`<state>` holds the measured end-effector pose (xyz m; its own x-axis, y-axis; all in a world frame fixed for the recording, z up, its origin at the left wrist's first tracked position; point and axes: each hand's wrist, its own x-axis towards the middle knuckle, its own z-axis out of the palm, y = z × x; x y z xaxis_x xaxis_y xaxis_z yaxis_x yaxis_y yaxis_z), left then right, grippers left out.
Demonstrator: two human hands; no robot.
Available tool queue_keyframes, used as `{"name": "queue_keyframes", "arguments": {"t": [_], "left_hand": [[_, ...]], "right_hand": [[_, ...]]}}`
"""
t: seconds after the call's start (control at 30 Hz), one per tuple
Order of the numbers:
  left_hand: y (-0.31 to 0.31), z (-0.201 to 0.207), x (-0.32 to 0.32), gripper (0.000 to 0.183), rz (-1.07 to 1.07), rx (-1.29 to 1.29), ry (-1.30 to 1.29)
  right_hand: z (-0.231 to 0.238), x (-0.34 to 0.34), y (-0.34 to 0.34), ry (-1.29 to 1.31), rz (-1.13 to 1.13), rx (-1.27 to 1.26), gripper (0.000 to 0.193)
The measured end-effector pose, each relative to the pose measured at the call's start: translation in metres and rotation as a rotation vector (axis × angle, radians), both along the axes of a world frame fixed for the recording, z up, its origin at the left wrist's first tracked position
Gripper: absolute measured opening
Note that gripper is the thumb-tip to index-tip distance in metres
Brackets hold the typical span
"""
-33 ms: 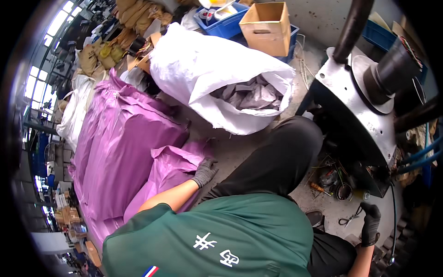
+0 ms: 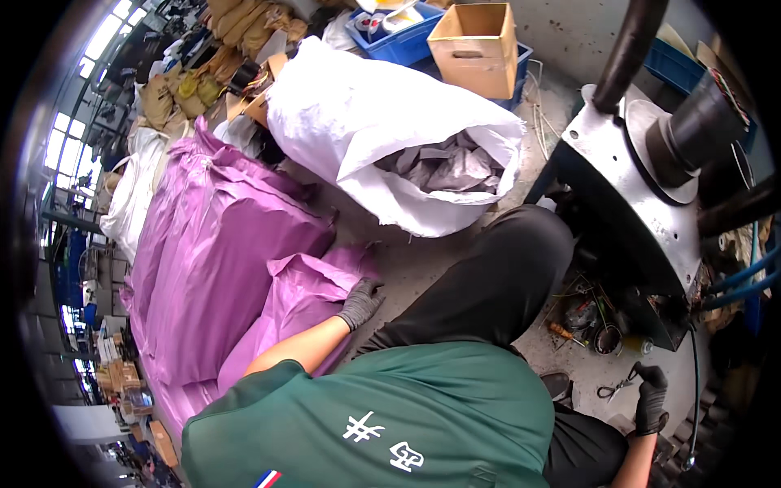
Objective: The person inserts wire-wound motor stators into metal cylindrical housings using a press machine, positioning each stator and housing under the press before removing the assembled unit.
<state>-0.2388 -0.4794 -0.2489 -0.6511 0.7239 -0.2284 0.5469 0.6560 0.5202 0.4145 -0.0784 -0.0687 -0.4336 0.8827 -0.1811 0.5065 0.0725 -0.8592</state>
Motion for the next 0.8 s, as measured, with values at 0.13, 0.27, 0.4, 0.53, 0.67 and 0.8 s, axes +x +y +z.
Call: {"name": "queue_keyframes", "arguments": {"t": [0.13,0.27,0.4,0.53,0.67,0.8], "left_hand": [[-0.028,0.048,-0.001,0.028,-0.236,0.07,-0.168],[-0.076,0.037,-0.028,0.027,-0.366,-0.078,-0.053],[-0.114,0.024,-0.083,0.027,-0.099,-0.128,0.247],[-0.148,0.002,-0.131,0.038,-0.045,-0.432,0.126],[-0.189,-0.021,-0.124,0.053,0.094,-0.435,-0.277],[-0.188,0.01,-0.084,0.06,-0.277,-0.699,-0.479]], "right_hand": [[-0.005,-0.009,0.014,-0.243,0.147,-0.118,0.014],[-0.008,-0.008,0.019,-0.216,0.06,-0.174,0.015],[0.003,-0.016,0.014,-0.32,-0.058,-0.384,0.027],[0.012,-0.031,0.016,-0.316,-0.124,-0.422,0.05],[0.001,-0.019,0.024,-0.318,-0.12,-0.496,0.063],[-0.023,0.019,0.045,-0.324,0.046,-0.378,0.074]]}}
